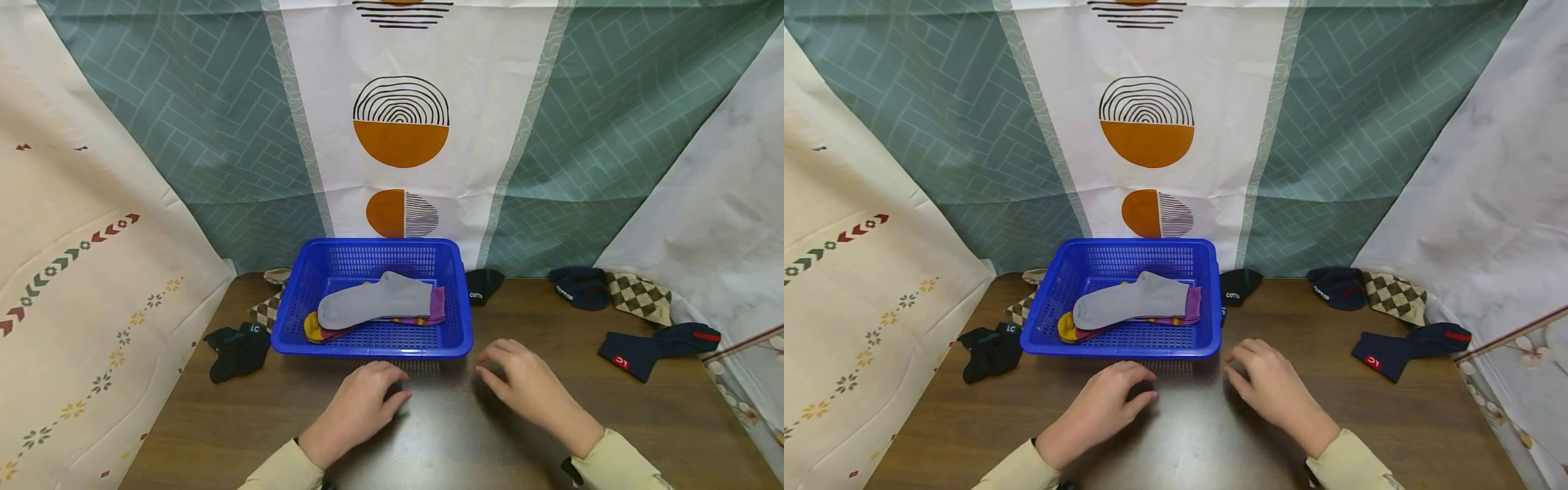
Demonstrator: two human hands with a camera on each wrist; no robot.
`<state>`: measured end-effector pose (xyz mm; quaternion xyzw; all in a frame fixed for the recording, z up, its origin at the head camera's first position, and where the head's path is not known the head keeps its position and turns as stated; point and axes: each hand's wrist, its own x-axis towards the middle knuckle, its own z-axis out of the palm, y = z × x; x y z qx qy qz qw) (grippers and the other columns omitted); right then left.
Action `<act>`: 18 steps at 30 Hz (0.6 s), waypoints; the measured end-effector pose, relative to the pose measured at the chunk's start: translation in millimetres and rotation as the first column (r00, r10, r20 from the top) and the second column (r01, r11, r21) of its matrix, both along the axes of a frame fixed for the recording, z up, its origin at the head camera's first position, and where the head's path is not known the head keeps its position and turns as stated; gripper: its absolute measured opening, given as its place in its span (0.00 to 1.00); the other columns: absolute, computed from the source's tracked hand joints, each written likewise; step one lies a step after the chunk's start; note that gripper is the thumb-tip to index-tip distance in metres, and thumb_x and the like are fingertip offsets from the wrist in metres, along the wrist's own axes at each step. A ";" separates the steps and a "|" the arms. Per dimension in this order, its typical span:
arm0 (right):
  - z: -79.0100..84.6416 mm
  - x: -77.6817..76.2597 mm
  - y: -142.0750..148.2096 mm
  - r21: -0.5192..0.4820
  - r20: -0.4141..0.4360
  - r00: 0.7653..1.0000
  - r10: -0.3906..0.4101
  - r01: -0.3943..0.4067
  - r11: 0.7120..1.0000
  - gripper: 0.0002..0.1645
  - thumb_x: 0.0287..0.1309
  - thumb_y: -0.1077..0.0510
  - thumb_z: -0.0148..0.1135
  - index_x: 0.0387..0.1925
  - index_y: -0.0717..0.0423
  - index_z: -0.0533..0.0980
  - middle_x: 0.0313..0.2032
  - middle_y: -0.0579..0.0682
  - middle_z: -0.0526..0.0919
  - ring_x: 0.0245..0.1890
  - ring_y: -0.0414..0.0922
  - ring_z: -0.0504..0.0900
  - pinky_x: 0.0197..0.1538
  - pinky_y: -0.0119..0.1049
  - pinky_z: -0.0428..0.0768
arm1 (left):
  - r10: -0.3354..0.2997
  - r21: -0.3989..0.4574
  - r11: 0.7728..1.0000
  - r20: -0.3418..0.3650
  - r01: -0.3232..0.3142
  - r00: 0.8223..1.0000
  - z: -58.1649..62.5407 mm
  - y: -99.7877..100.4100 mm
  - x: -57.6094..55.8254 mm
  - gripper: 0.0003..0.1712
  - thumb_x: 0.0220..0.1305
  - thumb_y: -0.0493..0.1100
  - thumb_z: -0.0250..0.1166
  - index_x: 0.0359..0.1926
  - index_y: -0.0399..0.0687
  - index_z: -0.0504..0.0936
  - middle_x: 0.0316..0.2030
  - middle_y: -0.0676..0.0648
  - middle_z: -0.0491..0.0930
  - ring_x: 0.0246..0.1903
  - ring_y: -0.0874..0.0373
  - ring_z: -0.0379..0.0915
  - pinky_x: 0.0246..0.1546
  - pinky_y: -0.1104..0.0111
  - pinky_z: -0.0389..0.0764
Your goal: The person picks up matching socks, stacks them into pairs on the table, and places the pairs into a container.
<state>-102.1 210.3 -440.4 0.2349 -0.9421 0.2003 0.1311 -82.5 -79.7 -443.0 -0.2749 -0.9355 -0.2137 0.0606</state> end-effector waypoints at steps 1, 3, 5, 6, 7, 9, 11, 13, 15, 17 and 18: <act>3.3 -5.6 2.9 -0.008 -0.001 1.000 -0.020 0.020 1.000 0.13 0.51 0.51 0.68 0.40 0.45 0.79 0.40 0.39 0.81 0.44 0.37 0.78 0.46 0.39 0.79 | 0.002 -0.001 1.000 -0.002 -0.002 1.000 -0.5 -0.5 0.0 0.12 0.57 0.52 0.66 0.40 0.54 0.83 0.39 0.56 0.82 0.43 0.61 0.78 0.45 0.64 0.78; 9.7 -18.0 9.7 -0.030 -0.005 0.998 -0.059 0.059 0.998 0.20 0.52 0.51 0.67 0.48 0.48 0.76 0.46 0.43 0.80 0.50 0.42 0.76 0.52 0.44 0.77 | 0.004 -0.007 1.000 0.003 -0.004 1.000 -1.1 -1.3 -0.4 0.12 0.57 0.52 0.66 0.40 0.54 0.83 0.40 0.56 0.82 0.43 0.61 0.78 0.45 0.64 0.78; 13.5 -32.5 16.1 -0.052 -0.011 0.995 -0.095 0.094 0.994 0.27 0.52 0.52 0.66 0.54 0.51 0.73 0.53 0.49 0.77 0.57 0.48 0.72 0.57 0.49 0.72 | 0.002 -0.015 1.000 0.012 -0.002 1.000 -1.5 -2.0 -0.6 0.13 0.57 0.52 0.66 0.41 0.53 0.83 0.40 0.55 0.81 0.44 0.61 0.77 0.46 0.63 0.77; 14.4 -40.6 18.4 -0.057 -0.013 0.994 -0.110 0.109 0.992 0.29 0.52 0.52 0.67 0.56 0.53 0.71 0.56 0.52 0.75 0.59 0.51 0.70 0.59 0.51 0.70 | 0.003 -0.020 1.000 0.016 -0.002 1.000 -1.9 -2.2 -0.8 0.13 0.57 0.52 0.66 0.41 0.53 0.83 0.41 0.55 0.81 0.44 0.60 0.77 0.46 0.63 0.77; 14.7 -49.1 19.9 -0.055 -0.014 0.993 -0.121 0.120 0.991 0.30 0.52 0.52 0.67 0.57 0.54 0.70 0.59 0.54 0.72 0.60 0.53 0.68 0.59 0.53 0.69 | 0.002 -0.025 1.000 0.018 -0.002 1.000 -2.5 -2.5 -0.9 0.13 0.57 0.52 0.66 0.41 0.52 0.83 0.41 0.55 0.81 0.44 0.60 0.77 0.46 0.63 0.77; 13.1 -67.5 20.1 -0.024 -0.001 0.991 -0.135 0.135 0.991 0.33 0.52 0.51 0.66 0.59 0.56 0.69 0.63 0.59 0.67 0.63 0.58 0.64 0.60 0.58 0.65 | 0.002 -0.036 0.999 0.019 -0.001 1.000 -3.2 -3.1 -1.0 0.14 0.57 0.52 0.66 0.41 0.52 0.83 0.41 0.55 0.81 0.45 0.60 0.76 0.46 0.62 0.77; 9.3 -86.6 17.3 0.035 0.031 0.989 -0.144 0.143 0.989 0.35 0.52 0.50 0.65 0.61 0.56 0.67 0.65 0.62 0.63 0.65 0.61 0.60 0.59 0.62 0.64 | 0.001 -0.041 0.999 0.020 0.000 1.000 -3.8 -3.3 -0.5 0.14 0.57 0.52 0.66 0.41 0.51 0.83 0.41 0.55 0.81 0.45 0.60 0.76 0.45 0.62 0.77; 2.7 -104.8 13.1 0.100 0.074 0.988 -0.139 0.131 0.986 0.36 0.54 0.49 0.64 0.63 0.55 0.65 0.66 0.62 0.60 0.66 0.62 0.59 0.58 0.64 0.65 | -0.001 -0.046 0.999 0.021 0.002 1.000 -4.7 -3.3 0.0 0.14 0.57 0.52 0.66 0.41 0.51 0.83 0.41 0.54 0.82 0.45 0.60 0.76 0.45 0.62 0.77; -5.5 -120.0 8.6 0.149 0.127 0.984 -0.124 0.105 0.983 0.37 0.55 0.47 0.62 0.64 0.53 0.63 0.67 0.62 0.59 0.66 0.62 0.58 0.57 0.66 0.65 | -0.006 -0.051 0.999 0.024 0.007 1.000 -6.3 -3.5 0.6 0.14 0.57 0.52 0.66 0.41 0.51 0.83 0.40 0.54 0.82 0.45 0.59 0.75 0.44 0.62 0.76; -14.1 -130.9 5.1 0.174 0.194 0.974 -0.115 0.081 0.981 0.39 0.55 0.43 0.61 0.66 0.50 0.61 0.69 0.61 0.57 0.68 0.62 0.55 0.57 0.67 0.63 | -0.010 -0.066 0.998 0.029 0.012 1.000 -8.1 -4.1 1.2 0.14 0.57 0.53 0.66 0.41 0.51 0.83 0.40 0.55 0.82 0.45 0.59 0.75 0.45 0.62 0.76; -17.9 -134.6 3.7 0.183 0.225 0.968 -0.112 0.071 0.981 0.41 0.55 0.40 0.60 0.67 0.48 0.60 0.69 0.60 0.55 0.69 0.63 0.53 0.58 0.67 0.62 | -0.011 -0.073 0.997 0.033 0.014 0.999 -9.0 -4.4 1.3 0.15 0.57 0.53 0.66 0.41 0.51 0.83 0.40 0.55 0.82 0.44 0.59 0.75 0.45 0.61 0.76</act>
